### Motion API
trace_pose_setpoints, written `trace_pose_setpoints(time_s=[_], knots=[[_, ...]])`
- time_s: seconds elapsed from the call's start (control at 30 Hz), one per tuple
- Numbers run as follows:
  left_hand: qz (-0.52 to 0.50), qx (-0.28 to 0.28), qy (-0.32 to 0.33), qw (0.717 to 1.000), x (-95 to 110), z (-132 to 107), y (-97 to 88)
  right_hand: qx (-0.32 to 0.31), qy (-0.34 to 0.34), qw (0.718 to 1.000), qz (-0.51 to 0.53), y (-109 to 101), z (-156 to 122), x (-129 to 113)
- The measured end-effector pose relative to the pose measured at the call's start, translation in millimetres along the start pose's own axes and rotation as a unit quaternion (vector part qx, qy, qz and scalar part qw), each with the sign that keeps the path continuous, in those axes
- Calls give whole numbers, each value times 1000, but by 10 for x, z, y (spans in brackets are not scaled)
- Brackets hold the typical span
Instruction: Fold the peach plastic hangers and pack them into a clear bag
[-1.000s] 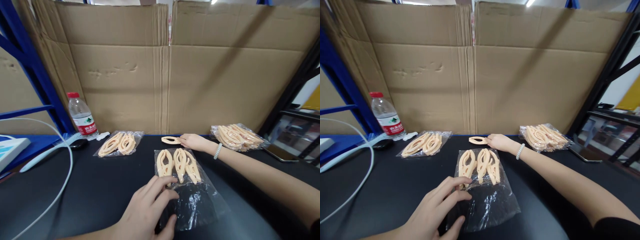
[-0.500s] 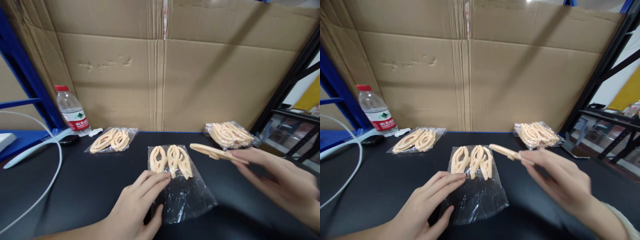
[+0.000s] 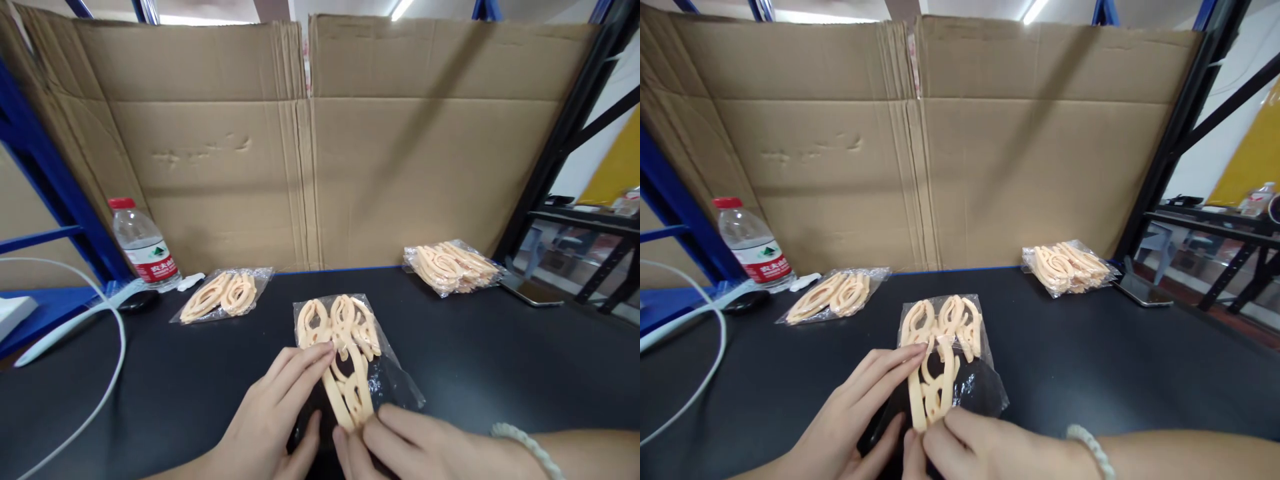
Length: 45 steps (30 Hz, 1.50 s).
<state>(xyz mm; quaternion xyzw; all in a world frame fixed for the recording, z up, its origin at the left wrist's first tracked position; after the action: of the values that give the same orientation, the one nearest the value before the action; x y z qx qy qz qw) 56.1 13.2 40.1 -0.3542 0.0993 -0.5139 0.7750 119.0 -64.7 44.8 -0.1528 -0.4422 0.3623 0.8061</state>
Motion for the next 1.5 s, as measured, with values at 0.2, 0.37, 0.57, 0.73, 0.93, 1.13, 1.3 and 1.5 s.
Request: trace_pose_setpoints(time_s=[0.2,0.37,0.57,0.73,0.93,1.13,1.3,1.5], knots=[[9,10,4,1000,1,-15,-12,-13,56,994,-89,393,41,157],[14,4,-3,1000,-3,5,6,-87,138,975,-148,813,-99,318],[14,-15,-20,1000,-74,-40,3,-71,144,979,-122,633,-122,369],[-66,33,60,995,-23,5,-276,-11,120,992,36,59,-255,641],[-90,-22,106,990,-118,24,-187,-31,156,977,140,167,-719,1051],[-83,-81,99,988,-197,-5,-48,-3,218,940,263,300,-885,937],[-92,-79,104,987,-194,11,-64,43,257,919,295,255,-926,1049],[-135,-45,37,989,-261,71,-93,77,322,863,382,317,-969,1144]])
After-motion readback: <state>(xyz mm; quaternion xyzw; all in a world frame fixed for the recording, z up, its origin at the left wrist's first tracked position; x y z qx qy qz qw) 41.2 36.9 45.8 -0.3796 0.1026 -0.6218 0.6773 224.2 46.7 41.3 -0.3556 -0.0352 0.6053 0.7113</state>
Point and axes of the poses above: each hand's wrist, its own z-axis towards the middle knuckle, its own y-axis out of the palm, x = y × z, the point moved 10 cm from there along z, towards the middle knuckle, and after that the axes turned 15 degrees about x, right-handed, at the moved point
